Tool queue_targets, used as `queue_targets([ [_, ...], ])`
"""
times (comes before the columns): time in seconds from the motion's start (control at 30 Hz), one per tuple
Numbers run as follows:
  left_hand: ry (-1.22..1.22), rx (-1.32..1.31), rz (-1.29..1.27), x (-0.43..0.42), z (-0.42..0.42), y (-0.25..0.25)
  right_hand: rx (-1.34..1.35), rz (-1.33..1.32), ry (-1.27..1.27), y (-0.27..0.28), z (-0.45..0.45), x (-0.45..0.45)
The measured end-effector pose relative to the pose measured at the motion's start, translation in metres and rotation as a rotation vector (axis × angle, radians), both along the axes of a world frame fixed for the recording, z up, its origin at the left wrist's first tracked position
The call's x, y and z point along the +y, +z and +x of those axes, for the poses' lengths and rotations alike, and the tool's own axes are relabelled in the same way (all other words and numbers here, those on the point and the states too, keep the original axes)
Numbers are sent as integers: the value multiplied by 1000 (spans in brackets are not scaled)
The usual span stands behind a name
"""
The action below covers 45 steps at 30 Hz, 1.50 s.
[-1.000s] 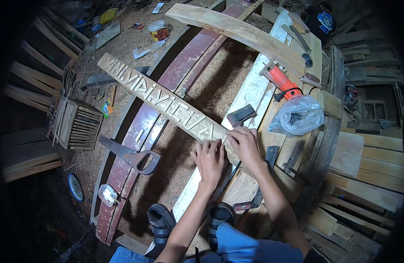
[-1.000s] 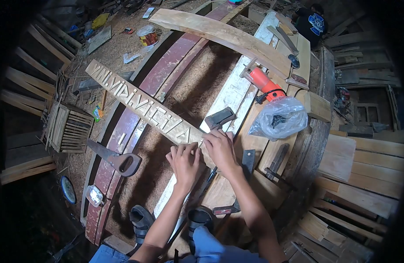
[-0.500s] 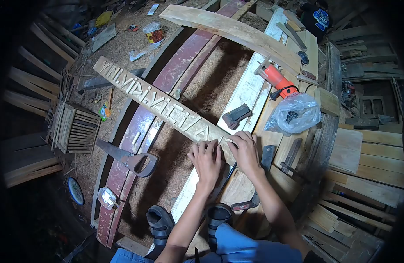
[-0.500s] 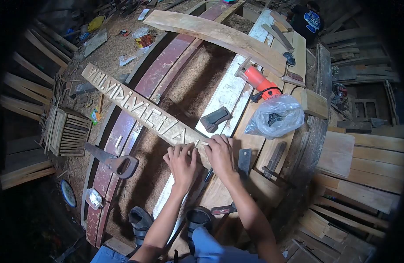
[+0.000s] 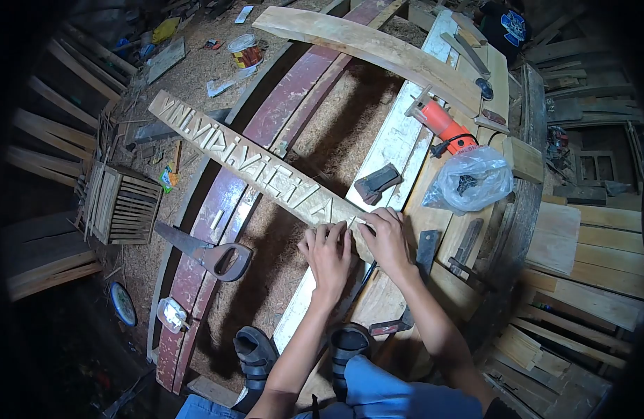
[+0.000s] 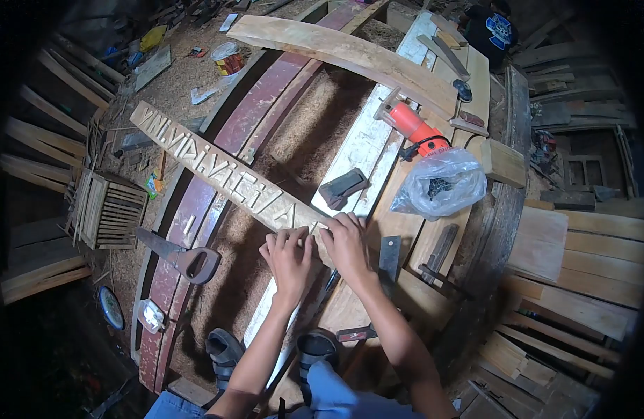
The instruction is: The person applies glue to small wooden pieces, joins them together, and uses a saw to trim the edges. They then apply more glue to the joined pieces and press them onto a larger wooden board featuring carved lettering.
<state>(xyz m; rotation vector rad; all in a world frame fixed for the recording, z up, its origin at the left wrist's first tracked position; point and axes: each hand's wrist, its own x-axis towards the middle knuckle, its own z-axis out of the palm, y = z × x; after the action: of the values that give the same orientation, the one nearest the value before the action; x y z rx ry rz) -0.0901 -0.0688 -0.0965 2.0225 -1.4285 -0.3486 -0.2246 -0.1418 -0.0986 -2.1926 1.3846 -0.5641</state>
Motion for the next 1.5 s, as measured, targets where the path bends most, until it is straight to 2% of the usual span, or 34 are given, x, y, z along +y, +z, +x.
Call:
queue_targets([
  [0.5,-17,-11,4,0,1,-2,-16,-11,-6,-2,-1,3],
  [1.0,-16,-24,-28,26,18,-1,-141,-12,-88,4,-11,8],
  [1.5,60,-70,-47,9,-3,-5,-90,25,-8,1,5,3],
])
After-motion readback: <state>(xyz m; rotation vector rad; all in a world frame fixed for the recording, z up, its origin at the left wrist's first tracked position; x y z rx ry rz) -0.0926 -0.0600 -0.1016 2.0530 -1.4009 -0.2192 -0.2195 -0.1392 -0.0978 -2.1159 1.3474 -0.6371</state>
